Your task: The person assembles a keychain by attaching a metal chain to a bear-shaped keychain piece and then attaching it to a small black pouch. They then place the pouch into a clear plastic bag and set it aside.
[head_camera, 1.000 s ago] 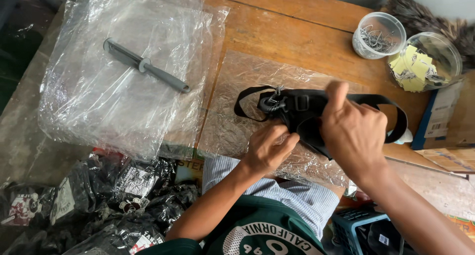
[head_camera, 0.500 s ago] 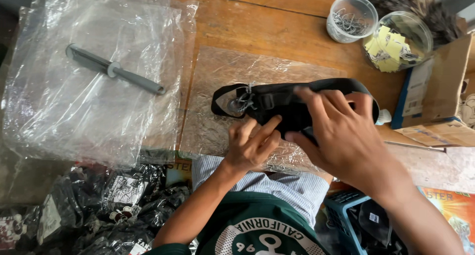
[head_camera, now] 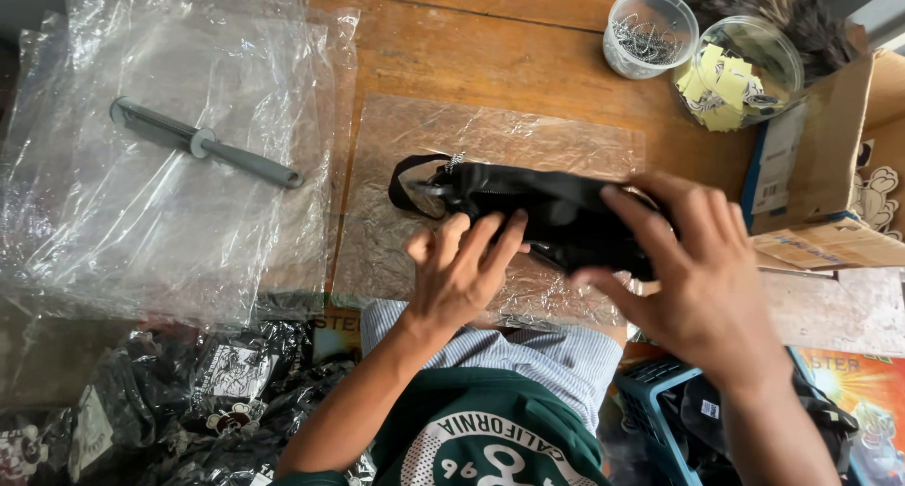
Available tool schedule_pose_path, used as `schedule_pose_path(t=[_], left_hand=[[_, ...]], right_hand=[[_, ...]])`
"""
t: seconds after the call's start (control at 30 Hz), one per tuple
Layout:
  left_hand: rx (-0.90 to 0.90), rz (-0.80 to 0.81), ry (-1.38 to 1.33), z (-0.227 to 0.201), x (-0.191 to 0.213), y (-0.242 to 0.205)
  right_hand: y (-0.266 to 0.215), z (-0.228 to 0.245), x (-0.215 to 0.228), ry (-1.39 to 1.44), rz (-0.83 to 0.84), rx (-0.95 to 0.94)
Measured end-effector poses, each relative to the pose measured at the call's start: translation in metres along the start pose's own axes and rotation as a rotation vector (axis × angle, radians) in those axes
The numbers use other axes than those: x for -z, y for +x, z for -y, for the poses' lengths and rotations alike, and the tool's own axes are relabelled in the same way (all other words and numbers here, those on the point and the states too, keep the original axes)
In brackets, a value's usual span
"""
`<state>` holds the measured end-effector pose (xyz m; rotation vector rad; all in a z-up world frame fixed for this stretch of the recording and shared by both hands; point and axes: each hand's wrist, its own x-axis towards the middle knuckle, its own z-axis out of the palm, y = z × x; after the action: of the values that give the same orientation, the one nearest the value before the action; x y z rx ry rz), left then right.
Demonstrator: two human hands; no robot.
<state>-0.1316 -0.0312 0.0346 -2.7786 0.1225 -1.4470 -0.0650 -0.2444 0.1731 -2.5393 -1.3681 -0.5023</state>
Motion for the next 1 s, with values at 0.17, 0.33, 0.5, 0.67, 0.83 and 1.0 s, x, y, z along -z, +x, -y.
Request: schedule_pose_path(t=[0.17, 0.33, 0.5, 0.67, 0.83, 1.0], left_hand=[[0.078, 0.116, -0.13, -0.003, 0.007, 0.011], [0.069, 0.041, -0.283, 0.002, 0.014, 0.027], [0.107, -0.053, -0.385, 0.005, 0.016, 0.031], [0.041, -0.092, -0.426, 0.01, 0.002, 0.022], [-0.038, -0.232, -0.484, 0.008, -0.007, 0.02], [-0.159, -0.373, -0.481, 0.007, -0.016, 0.009]], right_hand=[[0.004, 0.014, -0.008, -0.048, 0.012, 0.123], [0.018, 0.007, -0.011, -0.06, -0.001, 0.226], [0.021, 0.01, -0.024, -0.119, -0.086, 0.357], [0.022, 0.016, -0.037, 0.058, 0.008, 0.327], [0.046, 0.003, -0.042, 0.174, 0.344, 0.077], [0.047, -0.014, -0.089, -0.213, 0.598, -0.038]])
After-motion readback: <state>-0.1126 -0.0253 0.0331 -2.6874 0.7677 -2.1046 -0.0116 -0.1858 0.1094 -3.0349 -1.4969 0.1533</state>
